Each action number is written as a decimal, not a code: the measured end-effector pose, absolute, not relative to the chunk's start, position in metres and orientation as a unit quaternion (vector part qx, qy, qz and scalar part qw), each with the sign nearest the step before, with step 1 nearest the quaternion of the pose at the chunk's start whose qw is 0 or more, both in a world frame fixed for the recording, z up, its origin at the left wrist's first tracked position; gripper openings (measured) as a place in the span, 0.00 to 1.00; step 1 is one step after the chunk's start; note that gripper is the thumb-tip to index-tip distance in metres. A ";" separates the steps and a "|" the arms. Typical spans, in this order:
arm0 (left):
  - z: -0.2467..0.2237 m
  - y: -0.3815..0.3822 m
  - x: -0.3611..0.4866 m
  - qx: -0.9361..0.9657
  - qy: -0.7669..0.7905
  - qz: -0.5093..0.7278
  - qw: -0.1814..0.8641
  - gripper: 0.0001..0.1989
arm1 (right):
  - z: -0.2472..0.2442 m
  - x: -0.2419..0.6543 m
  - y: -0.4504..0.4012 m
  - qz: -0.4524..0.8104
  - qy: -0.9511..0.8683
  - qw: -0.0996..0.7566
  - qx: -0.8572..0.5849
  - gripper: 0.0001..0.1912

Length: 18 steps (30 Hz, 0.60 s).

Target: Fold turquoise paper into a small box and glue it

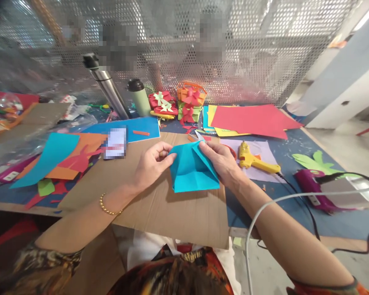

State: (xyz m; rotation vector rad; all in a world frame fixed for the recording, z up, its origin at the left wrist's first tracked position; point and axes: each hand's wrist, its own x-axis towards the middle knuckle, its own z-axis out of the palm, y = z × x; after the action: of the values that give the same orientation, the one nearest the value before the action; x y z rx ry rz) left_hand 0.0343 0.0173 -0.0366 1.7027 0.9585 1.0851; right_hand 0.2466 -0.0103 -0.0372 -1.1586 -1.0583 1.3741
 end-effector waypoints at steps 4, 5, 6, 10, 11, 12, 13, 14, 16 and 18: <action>-0.034 0.013 0.034 0.706 0.362 0.397 0.461 0.12 | -0.035 0.242 -0.014 0.502 -0.459 0.510 -0.527 0.32; -0.033 0.013 0.033 0.713 0.361 0.385 0.461 0.14 | -0.035 0.240 -0.015 0.494 -0.469 0.505 -0.530 0.33; -0.032 0.013 0.033 0.722 0.361 0.371 0.458 0.14 | -0.034 0.239 -0.016 0.488 -0.479 0.500 -0.532 0.34; -0.027 0.012 0.030 0.761 0.363 0.326 0.427 0.10 | -0.033 0.236 -0.018 0.466 -0.509 0.481 -0.540 0.36; -0.026 0.012 0.030 0.766 0.364 0.325 0.419 0.11 | -0.033 0.236 -0.019 0.462 -0.514 0.477 -0.543 0.36; -0.026 0.012 0.029 0.769 0.363 0.329 0.410 0.11 | -0.034 0.236 -0.019 0.459 -0.518 0.471 -0.546 0.36; -0.025 0.013 0.029 0.772 0.361 0.337 0.401 0.12 | -0.034 0.236 -0.018 0.457 -0.522 0.465 -0.550 0.36; -0.025 0.013 0.029 0.776 0.358 0.345 0.389 0.13 | -0.034 0.236 -0.018 0.453 -0.526 0.460 -0.553 0.36; -0.025 0.013 0.029 0.787 0.351 0.358 0.360 0.13 | -0.034 0.236 -0.018 0.450 -0.532 0.449 -0.559 0.36; -0.026 0.013 0.029 0.796 0.346 0.366 0.334 0.12 | -0.033 0.236 -0.019 0.450 -0.536 0.441 -0.562 0.36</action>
State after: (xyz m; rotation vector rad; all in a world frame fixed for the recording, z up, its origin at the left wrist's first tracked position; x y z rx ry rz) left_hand 0.0291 0.0127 -0.0257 2.0787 0.9039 0.9553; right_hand 0.2360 -0.0190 -0.0328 -1.3953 -1.3308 1.1185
